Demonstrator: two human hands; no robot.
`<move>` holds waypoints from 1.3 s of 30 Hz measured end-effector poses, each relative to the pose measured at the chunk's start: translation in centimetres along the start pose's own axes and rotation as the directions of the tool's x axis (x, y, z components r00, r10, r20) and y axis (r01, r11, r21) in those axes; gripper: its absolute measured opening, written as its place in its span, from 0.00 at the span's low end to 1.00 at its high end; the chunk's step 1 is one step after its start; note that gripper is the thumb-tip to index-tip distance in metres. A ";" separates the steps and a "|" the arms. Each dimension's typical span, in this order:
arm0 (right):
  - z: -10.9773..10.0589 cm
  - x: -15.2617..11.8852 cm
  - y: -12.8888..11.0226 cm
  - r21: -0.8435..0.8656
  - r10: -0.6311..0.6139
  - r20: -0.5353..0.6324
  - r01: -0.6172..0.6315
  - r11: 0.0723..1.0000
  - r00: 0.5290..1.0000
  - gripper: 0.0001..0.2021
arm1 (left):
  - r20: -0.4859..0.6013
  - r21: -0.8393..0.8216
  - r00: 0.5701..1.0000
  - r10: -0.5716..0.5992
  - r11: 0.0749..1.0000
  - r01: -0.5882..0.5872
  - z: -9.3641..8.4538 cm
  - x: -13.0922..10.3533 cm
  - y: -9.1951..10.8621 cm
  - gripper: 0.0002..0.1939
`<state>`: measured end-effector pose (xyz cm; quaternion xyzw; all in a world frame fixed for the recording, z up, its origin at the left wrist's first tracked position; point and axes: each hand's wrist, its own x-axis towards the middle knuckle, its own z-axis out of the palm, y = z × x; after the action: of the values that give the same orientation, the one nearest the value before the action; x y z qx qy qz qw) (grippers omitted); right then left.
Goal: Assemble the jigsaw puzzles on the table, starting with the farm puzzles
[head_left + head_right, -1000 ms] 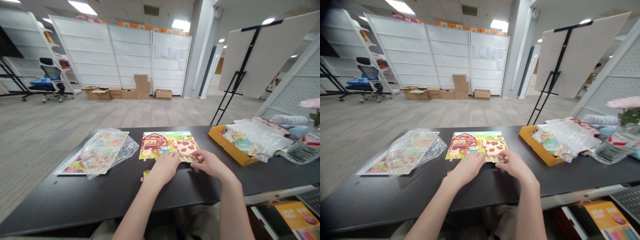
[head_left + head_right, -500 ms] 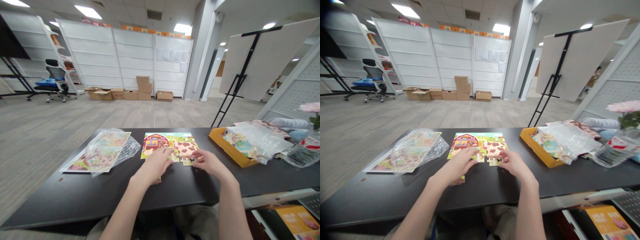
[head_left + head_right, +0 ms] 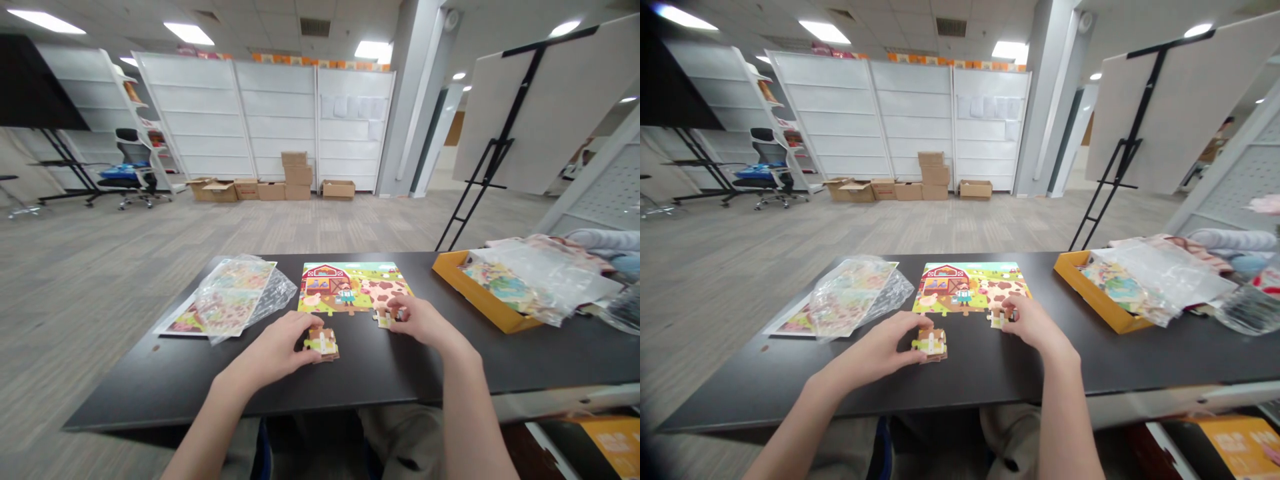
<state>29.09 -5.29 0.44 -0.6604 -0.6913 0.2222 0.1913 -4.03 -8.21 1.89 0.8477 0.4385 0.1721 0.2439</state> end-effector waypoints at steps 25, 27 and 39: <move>1.7 -0.4 -3.7 0.483 -0.216 0.154 0.117 0.868 0.964 0.13 | 0.029 -0.021 0.996 0.088 0.996 -0.088 4.0 4.6 3.0 0.40; 1.1 -0.6 -3.6 0.478 -0.255 0.115 0.172 0.861 0.960 0.12 | 0.017 0.009 0.992 0.125 0.992 -0.125 4.1 4.9 3.1 0.36; -2.5 -1.3 3.8 -0.183 0.329 -0.235 -0.374 0.909 0.914 0.23 | -0.005 0.136 0.985 0.171 0.976 -0.168 5.0 5.9 3.7 0.15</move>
<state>33.69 -6.32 0.44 -0.8108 -0.5582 0.1066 0.1406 4.20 -6.49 0.30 0.8951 0.3772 0.1694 0.1669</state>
